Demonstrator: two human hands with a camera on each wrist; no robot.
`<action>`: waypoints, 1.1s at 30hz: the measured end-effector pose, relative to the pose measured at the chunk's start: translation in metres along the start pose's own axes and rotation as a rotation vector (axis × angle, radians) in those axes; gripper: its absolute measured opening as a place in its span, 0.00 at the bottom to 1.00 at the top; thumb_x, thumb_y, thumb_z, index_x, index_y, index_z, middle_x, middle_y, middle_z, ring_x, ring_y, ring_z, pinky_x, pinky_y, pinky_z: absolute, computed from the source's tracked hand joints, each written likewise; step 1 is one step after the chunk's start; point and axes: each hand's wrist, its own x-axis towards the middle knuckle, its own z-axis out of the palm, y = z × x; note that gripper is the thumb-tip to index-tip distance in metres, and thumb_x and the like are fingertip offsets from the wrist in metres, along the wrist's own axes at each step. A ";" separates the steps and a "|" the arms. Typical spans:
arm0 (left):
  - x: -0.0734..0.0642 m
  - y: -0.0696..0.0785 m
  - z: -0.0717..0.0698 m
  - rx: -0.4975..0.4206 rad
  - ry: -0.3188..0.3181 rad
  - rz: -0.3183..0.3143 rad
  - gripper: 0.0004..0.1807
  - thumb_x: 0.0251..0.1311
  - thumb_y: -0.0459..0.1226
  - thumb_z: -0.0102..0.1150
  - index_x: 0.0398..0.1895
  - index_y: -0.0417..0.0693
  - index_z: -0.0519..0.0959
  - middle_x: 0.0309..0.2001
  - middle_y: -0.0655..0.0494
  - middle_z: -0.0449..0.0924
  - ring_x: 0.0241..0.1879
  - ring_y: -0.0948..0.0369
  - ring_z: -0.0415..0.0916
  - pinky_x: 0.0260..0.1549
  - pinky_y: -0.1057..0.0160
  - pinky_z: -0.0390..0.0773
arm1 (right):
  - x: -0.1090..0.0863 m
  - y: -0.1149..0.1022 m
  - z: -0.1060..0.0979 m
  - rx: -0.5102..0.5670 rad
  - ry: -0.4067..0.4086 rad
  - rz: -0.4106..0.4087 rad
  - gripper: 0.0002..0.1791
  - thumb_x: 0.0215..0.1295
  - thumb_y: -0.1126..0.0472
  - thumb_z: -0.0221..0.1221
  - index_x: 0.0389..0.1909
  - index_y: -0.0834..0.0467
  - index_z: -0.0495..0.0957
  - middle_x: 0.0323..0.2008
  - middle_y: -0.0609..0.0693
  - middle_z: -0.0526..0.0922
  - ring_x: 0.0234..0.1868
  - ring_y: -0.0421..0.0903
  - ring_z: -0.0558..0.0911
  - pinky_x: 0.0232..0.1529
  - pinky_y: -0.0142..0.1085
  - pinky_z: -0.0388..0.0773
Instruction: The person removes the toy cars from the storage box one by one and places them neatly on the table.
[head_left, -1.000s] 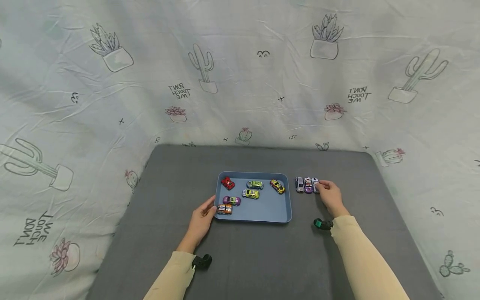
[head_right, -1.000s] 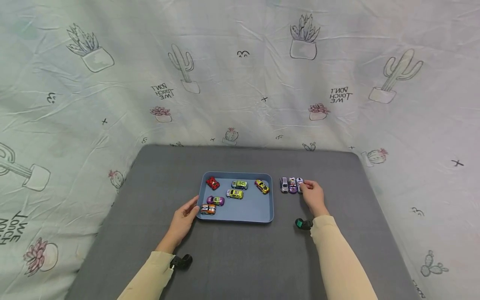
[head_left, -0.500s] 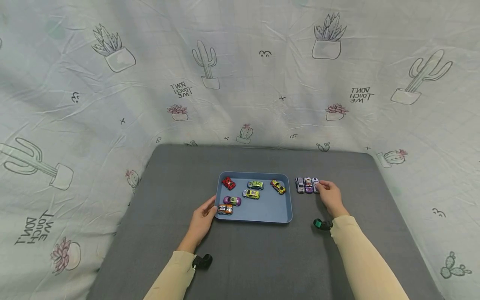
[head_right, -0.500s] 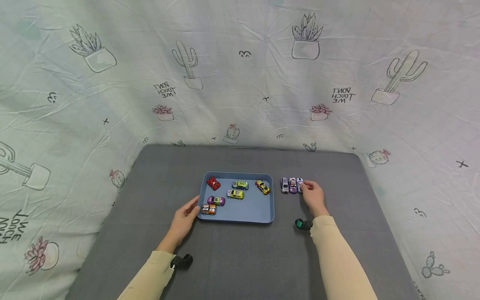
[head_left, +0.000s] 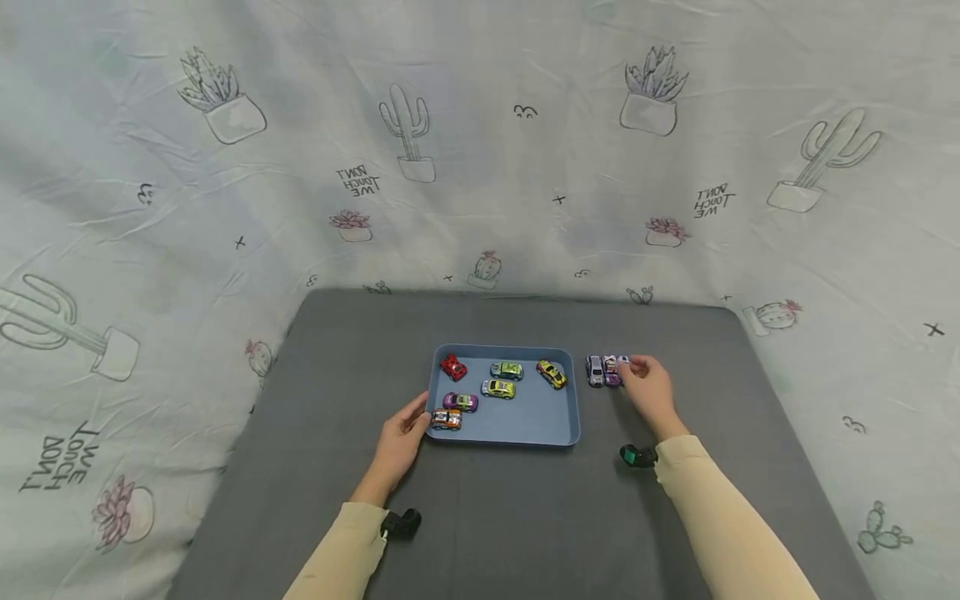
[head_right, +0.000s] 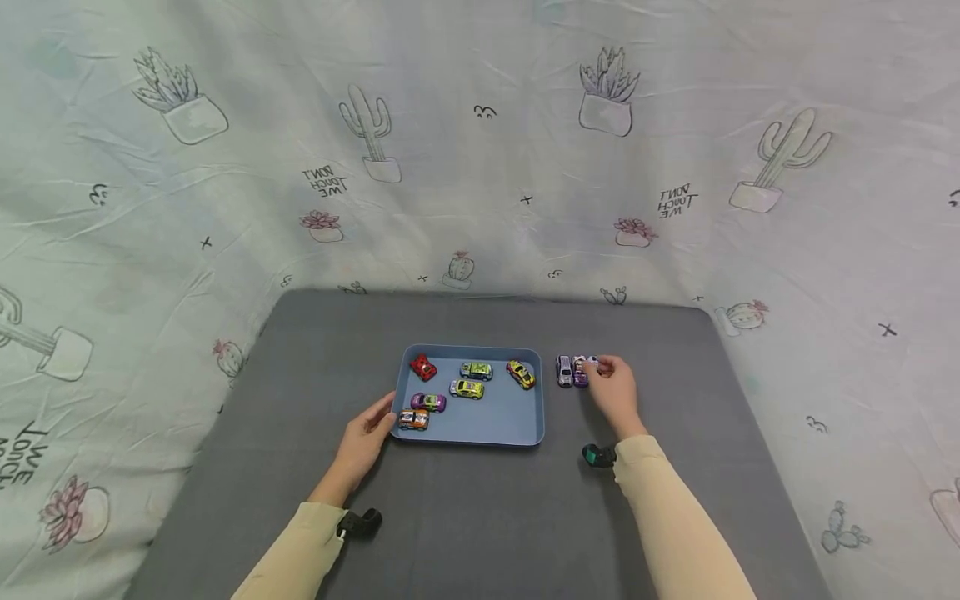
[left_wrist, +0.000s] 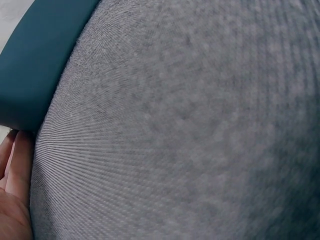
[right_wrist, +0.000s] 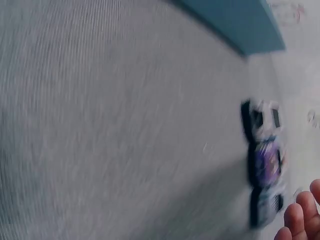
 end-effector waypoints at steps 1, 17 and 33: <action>0.001 -0.002 0.000 -0.017 -0.001 -0.002 0.24 0.71 0.39 0.53 0.69 0.53 0.69 0.65 0.47 0.69 0.65 0.53 0.65 0.63 0.50 0.65 | -0.001 -0.005 0.001 -0.001 -0.006 -0.023 0.29 0.69 0.47 0.57 0.59 0.66 0.71 0.49 0.62 0.76 0.48 0.55 0.75 0.44 0.44 0.75; -0.010 0.021 -0.003 -0.002 -0.011 -0.004 0.24 0.71 0.36 0.52 0.69 0.46 0.68 0.66 0.43 0.68 0.65 0.50 0.66 0.61 0.49 0.66 | -0.024 -0.054 0.035 -0.082 -0.117 -0.242 0.32 0.66 0.44 0.60 0.59 0.64 0.72 0.50 0.59 0.76 0.50 0.54 0.73 0.51 0.51 0.72; 0.002 -0.016 0.000 -0.031 0.013 0.001 0.24 0.70 0.42 0.53 0.68 0.57 0.69 0.66 0.50 0.68 0.65 0.54 0.65 0.62 0.50 0.66 | -0.026 -0.055 0.076 -0.192 -0.055 -0.303 0.25 0.60 0.48 0.67 0.51 0.62 0.79 0.42 0.55 0.81 0.49 0.55 0.72 0.56 0.52 0.60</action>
